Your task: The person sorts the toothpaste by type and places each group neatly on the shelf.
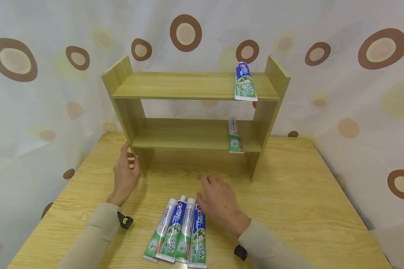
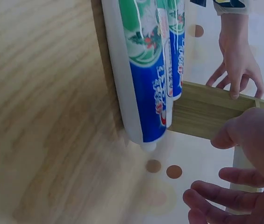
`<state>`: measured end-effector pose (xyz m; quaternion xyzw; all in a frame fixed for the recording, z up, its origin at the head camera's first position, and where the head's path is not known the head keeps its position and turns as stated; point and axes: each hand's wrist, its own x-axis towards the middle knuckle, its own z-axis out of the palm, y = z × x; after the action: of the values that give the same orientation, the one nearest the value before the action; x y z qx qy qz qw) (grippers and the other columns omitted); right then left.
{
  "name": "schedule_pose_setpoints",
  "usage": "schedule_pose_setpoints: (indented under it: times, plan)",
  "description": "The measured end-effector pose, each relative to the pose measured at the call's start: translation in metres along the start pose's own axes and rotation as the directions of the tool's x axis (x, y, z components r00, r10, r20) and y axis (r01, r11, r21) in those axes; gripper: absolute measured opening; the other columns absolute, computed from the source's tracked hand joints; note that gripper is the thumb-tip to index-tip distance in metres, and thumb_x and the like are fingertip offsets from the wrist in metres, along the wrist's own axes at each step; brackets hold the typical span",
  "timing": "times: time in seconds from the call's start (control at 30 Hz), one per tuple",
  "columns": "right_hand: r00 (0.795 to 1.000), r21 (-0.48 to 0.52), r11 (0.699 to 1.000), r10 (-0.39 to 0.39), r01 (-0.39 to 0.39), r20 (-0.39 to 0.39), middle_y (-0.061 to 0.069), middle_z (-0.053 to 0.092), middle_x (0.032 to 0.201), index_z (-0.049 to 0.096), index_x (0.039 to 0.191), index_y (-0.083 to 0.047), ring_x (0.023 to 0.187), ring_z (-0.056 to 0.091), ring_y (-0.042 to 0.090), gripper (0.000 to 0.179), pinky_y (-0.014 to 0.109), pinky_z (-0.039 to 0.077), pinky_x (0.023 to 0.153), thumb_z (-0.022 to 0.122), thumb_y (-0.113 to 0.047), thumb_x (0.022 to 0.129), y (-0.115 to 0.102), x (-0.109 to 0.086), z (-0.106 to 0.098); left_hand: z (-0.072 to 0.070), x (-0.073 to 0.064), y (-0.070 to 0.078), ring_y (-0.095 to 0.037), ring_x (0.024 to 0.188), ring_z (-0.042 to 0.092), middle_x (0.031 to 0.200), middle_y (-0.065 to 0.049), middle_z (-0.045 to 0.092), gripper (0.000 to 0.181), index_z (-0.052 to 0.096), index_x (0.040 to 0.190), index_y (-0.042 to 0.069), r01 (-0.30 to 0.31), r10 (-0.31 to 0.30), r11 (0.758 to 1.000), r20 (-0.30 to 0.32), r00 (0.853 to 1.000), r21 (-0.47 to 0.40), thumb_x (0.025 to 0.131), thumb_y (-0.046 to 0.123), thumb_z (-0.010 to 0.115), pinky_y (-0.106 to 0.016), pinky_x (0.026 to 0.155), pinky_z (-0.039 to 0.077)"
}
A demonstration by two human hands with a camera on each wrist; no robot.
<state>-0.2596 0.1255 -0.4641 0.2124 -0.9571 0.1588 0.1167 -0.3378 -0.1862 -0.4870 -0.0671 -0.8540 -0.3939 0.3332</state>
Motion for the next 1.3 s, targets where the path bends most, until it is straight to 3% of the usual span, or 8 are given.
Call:
schedule_pose_setpoints:
  times: [0.13, 0.37, 0.5, 0.77, 0.9, 1.07, 1.3]
  plan:
    - [0.997, 0.014, 0.999, 0.041, -0.042, 0.058, 0.018, 0.074, 0.134, 0.062, 0.147, -0.008, 0.117, 0.075, 0.036, 0.053, 0.048, 0.069, 0.089, 0.078, -0.026, 0.1, -0.003, -0.005, 0.003, -0.001, 0.0, 0.001, -0.048, 0.089, 0.078, 0.11, -0.033, 0.073, 0.048, 0.047, 0.154, -0.001, -0.004, 0.004, 1.0, -0.003, 1.0, 0.008, 0.108, -0.001, 0.059, -0.058, 0.073, 0.069]
    - [0.982, 0.027, 0.996, 0.084, -0.09, 0.171, 0.017, 0.076, 0.122, 0.061, 0.148, -0.009, 0.09, 0.077, 0.026, 0.065, 0.039, 0.067, 0.068, 0.084, -0.041, 0.096, -0.008, -0.015, 0.008, 0.0, 0.002, 0.001, -0.048, 0.089, 0.078, 0.109, -0.032, 0.073, 0.048, 0.047, 0.155, -0.001, -0.002, 0.002, 1.0, 0.006, 1.0, -0.001, 0.108, -0.002, 0.058, -0.057, 0.072, 0.069]
    - [0.972, 0.046, 0.994, 0.089, -0.101, 0.216, 0.017, 0.076, 0.123, 0.059, 0.152, -0.009, 0.096, 0.078, 0.029, 0.075, 0.043, 0.069, 0.075, 0.084, -0.049, 0.094, -0.01, -0.021, 0.011, 0.0, 0.003, 0.001, -0.047, 0.089, 0.078, 0.109, -0.032, 0.074, 0.049, 0.047, 0.155, 0.0, -0.009, 0.009, 1.0, -0.005, 1.0, -0.002, 0.107, -0.003, 0.059, -0.057, 0.072, 0.069]
    - [0.966, 0.099, 0.988, 0.092, -0.119, 0.241, 0.022, 0.074, 0.129, 0.053, 0.156, -0.008, 0.107, 0.078, 0.035, 0.08, 0.051, 0.069, 0.09, 0.086, -0.045, 0.094, -0.012, -0.03, 0.017, -0.001, 0.001, 0.0, -0.048, 0.09, 0.078, 0.112, -0.032, 0.074, 0.05, 0.047, 0.156, 0.002, 0.001, -0.001, 1.0, 0.007, 1.0, -0.003, 0.108, -0.002, 0.059, -0.058, 0.072, 0.069]
    - [0.963, 0.126, 0.984, 0.095, -0.129, 0.251, 0.024, 0.073, 0.132, 0.054, 0.155, -0.006, 0.108, 0.078, 0.037, 0.077, 0.052, 0.069, 0.091, 0.087, -0.04, 0.094, -0.013, -0.032, 0.018, 0.0, 0.002, 0.0, -0.047, 0.089, 0.079, 0.111, -0.032, 0.074, 0.05, 0.047, 0.156, 0.001, -0.01, 0.01, 1.0, -0.002, 1.0, -0.002, 0.107, -0.003, 0.059, -0.058, 0.071, 0.069]
    - [0.941, 0.152, 0.97, 0.136, -0.19, 0.309, 0.025, 0.072, 0.13, 0.055, 0.154, -0.003, 0.102, 0.078, 0.037, 0.072, 0.051, 0.069, 0.083, 0.083, -0.036, 0.097, -0.019, -0.032, 0.019, 0.0, 0.002, 0.0, -0.047, 0.09, 0.078, 0.111, -0.032, 0.074, 0.051, 0.046, 0.156, 0.002, -0.01, 0.01, 1.0, -0.003, 1.0, -0.01, 0.107, -0.004, 0.059, -0.058, 0.071, 0.069]
    - [0.92, 0.178, 0.957, 0.152, -0.228, 0.362, 0.036, 0.059, 0.144, 0.045, 0.16, 0.005, 0.102, 0.076, 0.042, 0.074, 0.05, 0.07, 0.079, 0.077, -0.029, 0.102, -0.028, -0.036, 0.023, -0.001, 0.0, 0.0, -0.048, 0.089, 0.078, 0.111, -0.031, 0.073, 0.05, 0.046, 0.156, 0.003, 0.005, -0.005, 1.0, 0.008, 1.0, -0.005, 0.108, -0.003, 0.058, -0.058, 0.073, 0.069]
